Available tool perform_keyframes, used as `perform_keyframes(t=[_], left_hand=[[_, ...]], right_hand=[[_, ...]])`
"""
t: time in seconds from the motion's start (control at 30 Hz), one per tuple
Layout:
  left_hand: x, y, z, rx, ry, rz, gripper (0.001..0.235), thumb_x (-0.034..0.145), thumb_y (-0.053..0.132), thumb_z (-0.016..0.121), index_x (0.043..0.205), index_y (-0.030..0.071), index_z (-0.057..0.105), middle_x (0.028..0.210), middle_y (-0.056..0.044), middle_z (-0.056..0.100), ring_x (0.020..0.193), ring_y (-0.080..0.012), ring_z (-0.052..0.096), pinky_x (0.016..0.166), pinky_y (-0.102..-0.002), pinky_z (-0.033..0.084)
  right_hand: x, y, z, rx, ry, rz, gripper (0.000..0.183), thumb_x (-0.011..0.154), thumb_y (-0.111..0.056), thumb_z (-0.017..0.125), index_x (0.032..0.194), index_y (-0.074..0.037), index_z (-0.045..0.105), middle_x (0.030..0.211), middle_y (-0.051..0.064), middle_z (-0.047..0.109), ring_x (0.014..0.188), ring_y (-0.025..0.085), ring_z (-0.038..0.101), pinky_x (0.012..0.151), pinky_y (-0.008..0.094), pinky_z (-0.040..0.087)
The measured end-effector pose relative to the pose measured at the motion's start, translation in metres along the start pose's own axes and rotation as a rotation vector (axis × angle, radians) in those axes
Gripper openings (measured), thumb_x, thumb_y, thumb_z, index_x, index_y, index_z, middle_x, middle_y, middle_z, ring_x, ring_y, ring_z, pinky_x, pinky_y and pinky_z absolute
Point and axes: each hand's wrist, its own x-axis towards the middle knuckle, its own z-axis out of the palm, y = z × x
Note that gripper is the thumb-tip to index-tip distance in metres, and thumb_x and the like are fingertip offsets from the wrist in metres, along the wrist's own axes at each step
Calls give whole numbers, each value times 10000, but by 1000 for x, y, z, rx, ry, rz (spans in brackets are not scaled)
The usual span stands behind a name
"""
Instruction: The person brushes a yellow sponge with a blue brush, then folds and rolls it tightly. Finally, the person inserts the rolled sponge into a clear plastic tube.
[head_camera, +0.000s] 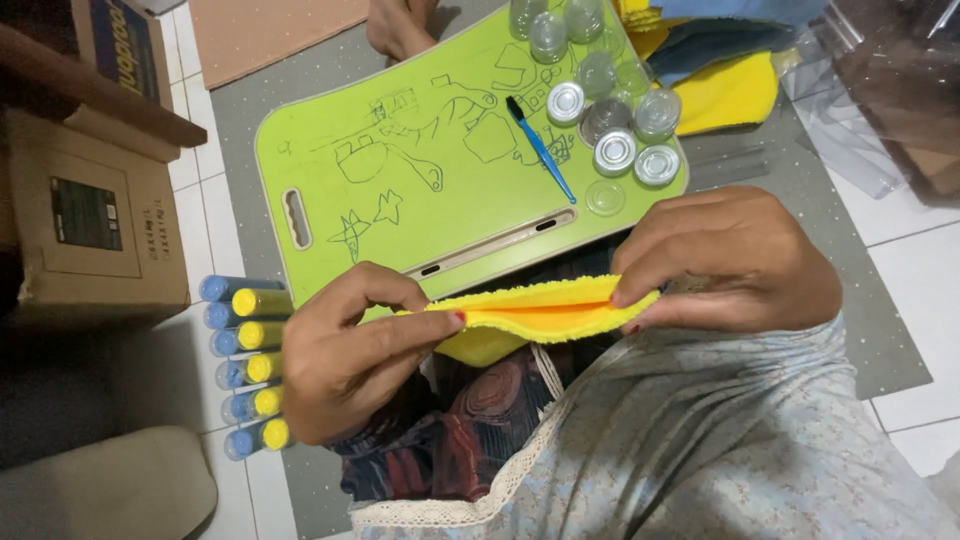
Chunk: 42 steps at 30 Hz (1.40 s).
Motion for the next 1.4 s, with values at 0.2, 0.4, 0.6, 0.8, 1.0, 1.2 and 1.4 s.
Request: perform_keyframes(t=[0.2, 0.4, 0.6, 0.8, 1.0, 1.2, 1.4], left_hand=[[-1, 0, 2, -79, 22, -80, 100, 934, 25, 718, 1031, 14, 738, 937, -147, 664, 803, -222, 683, 669, -272, 575], [1, 2, 3, -144, -30, -66, 88, 920, 14, 728, 996, -27, 714, 940, -156, 668, 826, -245, 686, 725, -296, 589], [-1, -2, 7, -164, -24, -23, 109, 943, 58, 717, 983, -40, 689, 919, -169, 669, 791, -249, 683, 689, -298, 583], [0, -10, 6, -165, 34, -4, 124, 963, 65, 675, 935, -52, 644, 869, -170, 671, 771, -274, 673, 692, -338, 579], [18, -76, -7, 352, 124, -145, 99, 1019, 34, 740, 948, -2, 681, 881, -130, 703, 783, -220, 675, 666, -284, 583], [20, -64, -26, 586, 291, -22, 149, 1056, -116, 688, 1092, -30, 571, 1000, -163, 633, 869, -327, 581, 784, -427, 480], [-70, -94, 45, 687, 241, -134, 142, 1015, -43, 641, 1149, 2, 623, 926, -140, 646, 850, -280, 576, 707, -380, 484]], right_hand=[[-1, 5, 7, 113, 76, 139, 191, 742, -150, 873, 818, -71, 716, 785, 41, 744, 780, 172, 762, 660, 222, 619], [-11, 9, 8, 71, 111, 137, 147, 781, -168, 813, 808, -88, 693, 793, 54, 772, 787, 175, 797, 670, 234, 644], [-16, 8, 9, -27, 121, 60, 154, 805, -200, 784, 855, -101, 677, 766, 26, 766, 743, 158, 802, 606, 217, 650], [-21, 32, 20, -123, 175, -28, 156, 930, -197, 694, 962, -104, 572, 711, 11, 680, 585, 108, 683, 489, 234, 546], [30, 105, 20, -468, 264, 91, 197, 1095, -121, 869, 1075, -11, 707, 988, 128, 745, 839, 218, 705, 744, 346, 494], [66, 106, 23, -512, 319, -101, 225, 1160, 85, 909, 1270, 121, 717, 1181, 244, 780, 1000, 366, 771, 908, 443, 625], [25, 131, 87, -498, 166, -44, 236, 1053, 62, 789, 1258, -22, 708, 1101, 139, 775, 973, 313, 763, 781, 419, 574]])
